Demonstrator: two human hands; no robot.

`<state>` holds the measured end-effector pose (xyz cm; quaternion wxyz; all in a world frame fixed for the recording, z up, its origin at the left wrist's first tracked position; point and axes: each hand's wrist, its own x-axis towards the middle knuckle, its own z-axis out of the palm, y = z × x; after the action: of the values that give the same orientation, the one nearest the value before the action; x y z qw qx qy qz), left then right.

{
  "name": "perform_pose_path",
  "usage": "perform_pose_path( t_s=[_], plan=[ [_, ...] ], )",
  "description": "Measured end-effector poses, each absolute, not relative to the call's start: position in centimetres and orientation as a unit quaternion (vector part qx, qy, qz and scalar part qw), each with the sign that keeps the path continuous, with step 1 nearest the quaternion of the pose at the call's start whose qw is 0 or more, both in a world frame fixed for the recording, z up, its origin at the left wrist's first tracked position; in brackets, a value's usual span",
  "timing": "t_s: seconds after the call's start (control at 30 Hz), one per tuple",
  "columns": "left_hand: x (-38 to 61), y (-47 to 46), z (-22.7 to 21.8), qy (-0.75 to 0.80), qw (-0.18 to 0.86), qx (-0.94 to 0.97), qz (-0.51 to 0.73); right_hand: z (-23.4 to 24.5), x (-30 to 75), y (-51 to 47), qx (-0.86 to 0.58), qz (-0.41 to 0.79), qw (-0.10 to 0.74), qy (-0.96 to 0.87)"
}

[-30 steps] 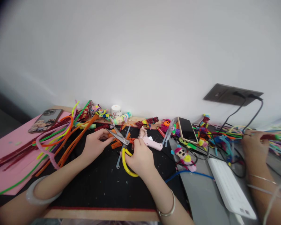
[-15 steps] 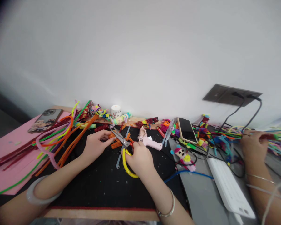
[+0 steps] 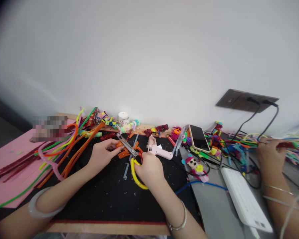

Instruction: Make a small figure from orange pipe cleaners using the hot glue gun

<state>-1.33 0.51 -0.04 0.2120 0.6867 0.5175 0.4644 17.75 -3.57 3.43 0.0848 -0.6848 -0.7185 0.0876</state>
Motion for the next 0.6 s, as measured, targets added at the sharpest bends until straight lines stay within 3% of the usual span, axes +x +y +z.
perform_pose_path(
  t_s=[0.37, 0.6],
  plan=[
    [-1.16, 0.23, 0.38, 0.517, 0.215, 0.685, 0.466, 3.0, 17.86, -3.69, -0.684, 0.084, 0.077, -0.721],
    [-1.23, 0.38, 0.42, 0.519, 0.227, 0.673, 0.476, 3.47, 17.69, -3.56, -0.685, 0.085, 0.134, -0.711]
  ],
)
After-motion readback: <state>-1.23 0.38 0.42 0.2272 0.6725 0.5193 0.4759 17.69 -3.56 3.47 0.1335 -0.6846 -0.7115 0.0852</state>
